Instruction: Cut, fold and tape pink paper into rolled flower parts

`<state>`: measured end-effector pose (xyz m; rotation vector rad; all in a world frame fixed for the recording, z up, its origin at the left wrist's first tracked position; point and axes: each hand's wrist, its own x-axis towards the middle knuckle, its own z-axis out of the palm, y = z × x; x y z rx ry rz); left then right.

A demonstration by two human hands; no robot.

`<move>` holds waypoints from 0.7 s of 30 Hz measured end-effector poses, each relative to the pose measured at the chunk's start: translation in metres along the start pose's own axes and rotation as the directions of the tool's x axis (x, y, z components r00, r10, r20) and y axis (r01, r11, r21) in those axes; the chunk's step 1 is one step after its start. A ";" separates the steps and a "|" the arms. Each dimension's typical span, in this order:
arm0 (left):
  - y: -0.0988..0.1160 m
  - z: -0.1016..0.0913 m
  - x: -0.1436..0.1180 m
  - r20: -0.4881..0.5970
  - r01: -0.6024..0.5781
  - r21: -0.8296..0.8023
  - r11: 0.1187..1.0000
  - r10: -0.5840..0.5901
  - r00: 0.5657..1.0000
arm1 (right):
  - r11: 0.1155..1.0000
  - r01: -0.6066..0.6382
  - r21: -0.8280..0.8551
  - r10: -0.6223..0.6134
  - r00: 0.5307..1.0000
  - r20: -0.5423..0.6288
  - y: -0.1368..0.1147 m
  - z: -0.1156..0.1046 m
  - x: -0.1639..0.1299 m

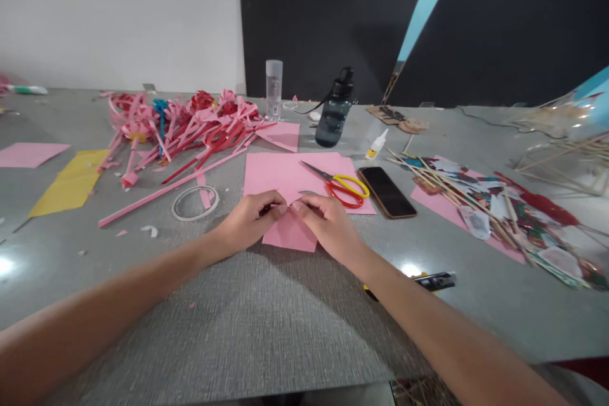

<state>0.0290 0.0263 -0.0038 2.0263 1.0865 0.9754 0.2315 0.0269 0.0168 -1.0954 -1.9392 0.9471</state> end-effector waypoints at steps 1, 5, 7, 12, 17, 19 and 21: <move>0.000 0.000 0.000 -0.003 0.007 -0.002 1.000 -0.007 1.000 | 1.000 -0.007 -0.022 0.007 1.000 0.005 0.001 -0.001 0.001; -0.001 0.000 0.000 0.036 0.017 -0.009 1.000 -0.016 0.999 | 1.000 -0.021 0.002 0.021 1.000 0.019 0.006 0.000 0.002; -0.003 0.000 0.000 0.078 0.010 -0.031 0.999 -0.008 0.997 | 0.999 -0.020 0.026 0.020 0.999 0.026 0.007 0.001 0.001; -0.002 -0.001 0.001 0.079 0.022 -0.043 0.999 -0.018 0.997 | 1.000 0.007 -0.022 -0.007 1.000 0.009 0.002 0.002 -0.002; 0.003 0.000 -0.001 0.038 0.034 -0.060 0.998 -0.032 0.999 | 0.968 0.038 -0.247 -0.043 0.999 -0.013 0.000 0.000 -0.002; 0.003 0.000 -0.001 0.039 0.033 -0.071 0.997 -0.031 0.999 | 0.954 0.014 -0.300 -0.019 1.000 -0.016 0.001 0.000 -0.001; 0.002 0.000 -0.002 0.050 0.027 -0.089 0.996 -0.023 0.999 | 0.954 0.016 -0.299 -0.019 1.000 -0.007 0.002 0.001 -0.001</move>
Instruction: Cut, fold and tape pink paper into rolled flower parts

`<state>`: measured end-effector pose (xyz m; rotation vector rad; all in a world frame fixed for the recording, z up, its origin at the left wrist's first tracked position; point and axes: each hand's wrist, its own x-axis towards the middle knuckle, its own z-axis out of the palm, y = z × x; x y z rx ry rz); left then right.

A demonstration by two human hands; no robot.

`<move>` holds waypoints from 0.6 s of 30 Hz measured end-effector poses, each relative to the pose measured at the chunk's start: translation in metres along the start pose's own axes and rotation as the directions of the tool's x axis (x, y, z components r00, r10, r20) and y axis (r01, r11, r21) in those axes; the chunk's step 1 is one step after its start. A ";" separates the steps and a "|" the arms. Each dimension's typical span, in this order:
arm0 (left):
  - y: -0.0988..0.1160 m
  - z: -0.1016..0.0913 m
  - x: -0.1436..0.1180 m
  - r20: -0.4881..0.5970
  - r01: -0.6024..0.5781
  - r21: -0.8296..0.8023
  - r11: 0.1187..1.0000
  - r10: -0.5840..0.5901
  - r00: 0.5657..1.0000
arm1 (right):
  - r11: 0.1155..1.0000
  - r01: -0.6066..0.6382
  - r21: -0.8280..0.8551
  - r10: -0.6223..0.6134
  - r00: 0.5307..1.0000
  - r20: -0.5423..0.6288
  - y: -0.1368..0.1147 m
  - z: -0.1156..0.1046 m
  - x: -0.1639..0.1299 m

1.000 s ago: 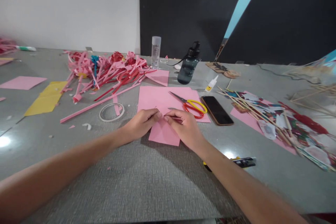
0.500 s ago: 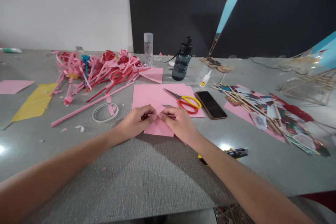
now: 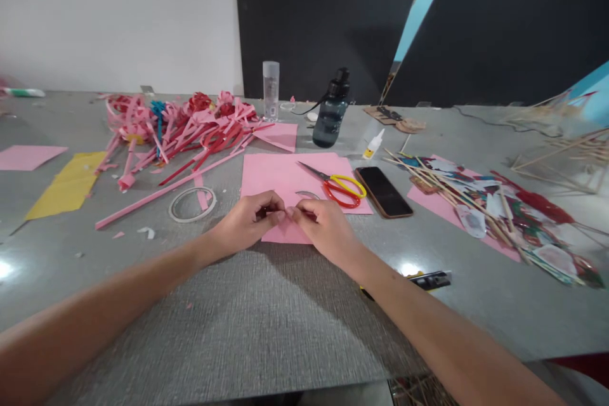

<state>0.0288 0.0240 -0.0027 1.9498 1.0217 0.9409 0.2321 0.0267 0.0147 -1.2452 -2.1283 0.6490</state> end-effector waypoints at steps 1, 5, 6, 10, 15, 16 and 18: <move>-0.001 0.000 0.000 0.010 -0.006 -0.005 1.000 0.006 1.000 | 1.000 0.012 0.013 -0.012 1.000 0.001 0.000 0.001 0.000; -0.004 -0.001 0.001 0.055 -0.023 0.012 1.000 0.023 0.998 | 0.997 0.045 0.056 -0.044 0.999 -0.012 -0.001 0.001 -0.001; -0.003 0.000 0.002 0.055 -0.027 0.013 1.000 0.027 0.998 | 0.997 0.046 0.067 -0.045 0.999 -0.011 -0.001 0.001 -0.001; -0.001 0.001 0.002 0.015 -0.039 0.003 0.999 0.039 0.999 | 0.995 0.059 0.081 -0.058 0.998 -0.007 -0.003 -0.002 -0.002; -0.001 0.001 0.002 0.002 -0.022 -0.013 1.000 0.022 1.000 | 1.000 0.000 -0.022 0.000 1.000 0.004 -0.001 -0.003 -0.001; -0.002 0.001 0.002 0.009 -0.023 -0.023 0.999 0.023 1.000 | 1.000 0.003 -0.021 -0.003 1.000 0.007 -0.001 -0.003 -0.001; -0.003 0.000 0.002 0.040 -0.034 -0.040 0.999 0.035 0.999 | 1.000 0.025 0.007 -0.025 1.000 0.016 0.000 -0.002 -0.002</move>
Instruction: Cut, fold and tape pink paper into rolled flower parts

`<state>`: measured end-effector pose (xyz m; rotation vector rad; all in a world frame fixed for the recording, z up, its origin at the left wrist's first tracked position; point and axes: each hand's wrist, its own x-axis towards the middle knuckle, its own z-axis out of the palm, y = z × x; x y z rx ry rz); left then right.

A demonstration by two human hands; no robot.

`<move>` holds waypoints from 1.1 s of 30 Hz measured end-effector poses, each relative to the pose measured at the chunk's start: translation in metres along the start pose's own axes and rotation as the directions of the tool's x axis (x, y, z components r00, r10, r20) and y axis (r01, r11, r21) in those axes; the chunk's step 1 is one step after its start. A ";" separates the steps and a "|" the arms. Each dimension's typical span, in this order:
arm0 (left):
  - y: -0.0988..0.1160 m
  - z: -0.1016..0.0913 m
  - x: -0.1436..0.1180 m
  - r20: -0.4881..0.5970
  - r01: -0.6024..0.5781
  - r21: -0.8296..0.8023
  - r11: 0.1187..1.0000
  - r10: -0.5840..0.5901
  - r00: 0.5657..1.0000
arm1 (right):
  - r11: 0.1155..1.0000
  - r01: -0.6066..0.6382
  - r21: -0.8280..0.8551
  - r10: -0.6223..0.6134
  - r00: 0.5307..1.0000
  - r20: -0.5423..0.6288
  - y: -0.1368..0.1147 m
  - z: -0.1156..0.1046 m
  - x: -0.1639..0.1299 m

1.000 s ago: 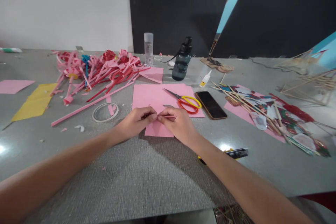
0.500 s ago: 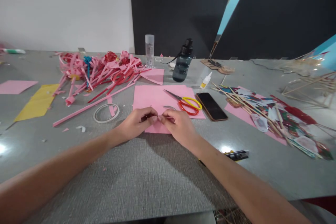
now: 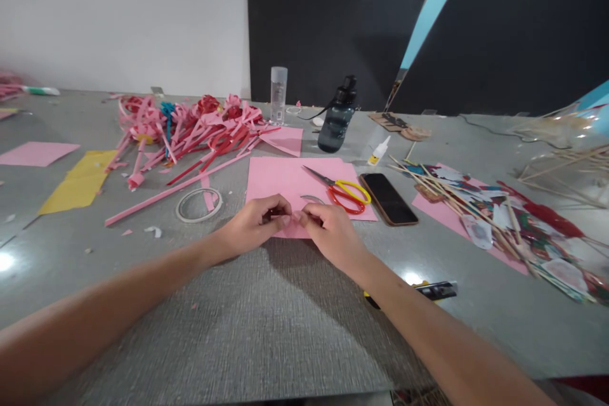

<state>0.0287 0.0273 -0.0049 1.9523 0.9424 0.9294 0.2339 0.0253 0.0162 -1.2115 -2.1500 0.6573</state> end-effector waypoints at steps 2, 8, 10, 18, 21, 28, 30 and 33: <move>-0.001 -0.001 0.000 0.033 -0.007 0.004 1.000 0.007 0.999 | 0.999 0.014 0.029 -0.015 1.000 0.013 0.000 0.001 -0.001; -0.001 -0.002 0.000 0.002 -0.004 0.034 0.999 0.004 1.000 | 0.997 0.026 0.078 -0.027 1.000 0.009 -0.003 0.000 -0.003; 0.000 -0.001 -0.001 -0.025 -0.005 0.040 0.999 0.006 1.000 | 0.996 0.026 0.090 -0.026 1.000 -0.001 -0.002 0.000 -0.002; 0.001 -0.001 -0.001 -0.031 0.016 0.025 1.000 -0.015 0.999 | 1.000 -0.003 -0.008 0.003 1.000 0.005 -0.002 -0.001 0.002; 0.000 -0.001 0.000 0.011 0.027 0.038 0.999 -0.027 1.000 | 1.000 0.023 0.007 -0.023 1.000 0.020 -0.004 -0.001 0.000; -0.001 0.001 -0.001 -0.018 0.017 0.072 0.997 -0.016 1.000 | 0.994 0.011 0.108 -0.012 1.000 0.003 -0.002 -0.001 0.000; 0.000 0.001 -0.001 -0.037 -0.002 0.090 0.996 0.006 0.999 | 0.995 -0.010 0.099 0.009 1.000 0.008 0.000 -0.002 0.001; 0.001 0.001 -0.001 -0.056 -0.003 0.101 0.995 0.009 0.998 | 0.998 -0.039 0.049 0.038 0.999 0.029 0.002 -0.002 0.002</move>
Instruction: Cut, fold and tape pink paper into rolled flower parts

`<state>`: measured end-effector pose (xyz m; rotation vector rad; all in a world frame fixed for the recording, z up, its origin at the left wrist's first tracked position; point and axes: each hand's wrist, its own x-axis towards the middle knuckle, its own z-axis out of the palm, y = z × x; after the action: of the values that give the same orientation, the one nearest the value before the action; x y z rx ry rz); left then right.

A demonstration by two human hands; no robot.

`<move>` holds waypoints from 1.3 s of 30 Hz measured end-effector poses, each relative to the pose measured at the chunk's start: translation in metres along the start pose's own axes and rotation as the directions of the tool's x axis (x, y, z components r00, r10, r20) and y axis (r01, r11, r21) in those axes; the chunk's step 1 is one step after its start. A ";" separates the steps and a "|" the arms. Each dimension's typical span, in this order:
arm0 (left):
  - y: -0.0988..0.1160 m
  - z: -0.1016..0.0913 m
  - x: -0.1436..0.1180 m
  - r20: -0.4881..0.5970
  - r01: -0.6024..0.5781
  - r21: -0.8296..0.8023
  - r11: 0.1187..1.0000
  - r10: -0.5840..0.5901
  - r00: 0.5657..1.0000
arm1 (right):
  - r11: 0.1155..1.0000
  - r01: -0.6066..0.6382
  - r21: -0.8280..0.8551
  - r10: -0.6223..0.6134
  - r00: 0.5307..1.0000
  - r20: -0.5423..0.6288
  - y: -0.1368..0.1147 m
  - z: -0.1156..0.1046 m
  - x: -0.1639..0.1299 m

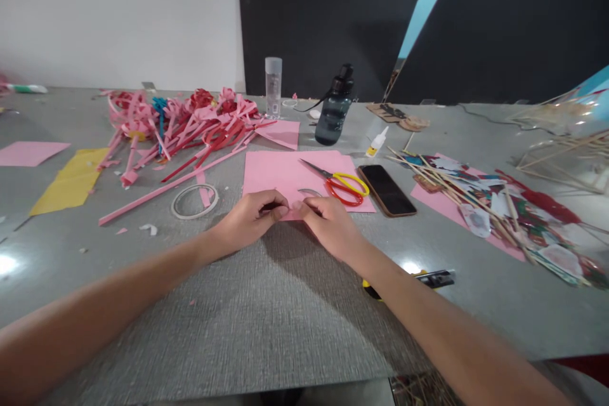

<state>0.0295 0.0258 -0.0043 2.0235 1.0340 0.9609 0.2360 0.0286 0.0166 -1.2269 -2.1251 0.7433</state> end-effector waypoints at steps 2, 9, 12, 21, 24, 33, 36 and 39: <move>0.001 0.000 0.000 0.002 -0.002 -0.008 1.000 0.002 1.000 | 1.000 0.005 -0.010 -0.005 1.000 0.000 0.000 0.000 0.000; -0.001 -0.002 -0.001 0.093 -0.022 -0.001 1.000 0.022 0.995 | 1.000 0.030 -0.008 -0.031 1.000 -0.008 -0.006 0.000 -0.001; -0.002 -0.002 -0.002 0.103 -0.017 -0.011 1.000 0.018 0.995 | 0.999 0.033 -0.007 -0.033 0.999 -0.001 -0.008 0.000 -0.002; 0.001 0.000 -0.001 0.087 -0.025 -0.042 0.999 0.028 0.996 | 0.998 0.023 0.055 -0.023 1.000 -0.005 -0.006 0.003 -0.003; -0.001 0.000 -0.001 -0.003 -0.030 -0.036 0.999 0.030 1.000 | 0.991 0.007 0.130 0.000 0.998 -0.056 -0.002 0.004 -0.003; -0.009 0.000 -0.001 -0.350 -0.010 -0.025 1.000 0.001 0.937 | 0.971 0.103 0.214 -0.055 0.974 -0.220 -0.006 0.002 -0.009; -0.009 0.000 -0.001 -0.340 -0.018 -0.032 0.999 0.006 0.940 | 0.970 0.099 0.220 -0.063 0.984 -0.166 -0.007 0.003 -0.010; -0.011 0.001 -0.002 -0.336 -0.031 -0.058 0.998 0.010 0.942 | 0.966 0.105 0.235 -0.074 0.988 -0.139 -0.005 0.004 -0.009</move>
<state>0.0252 0.0285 -0.0138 1.8609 1.1438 1.3667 0.2342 0.0179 0.0154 -1.0138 -1.9077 0.8322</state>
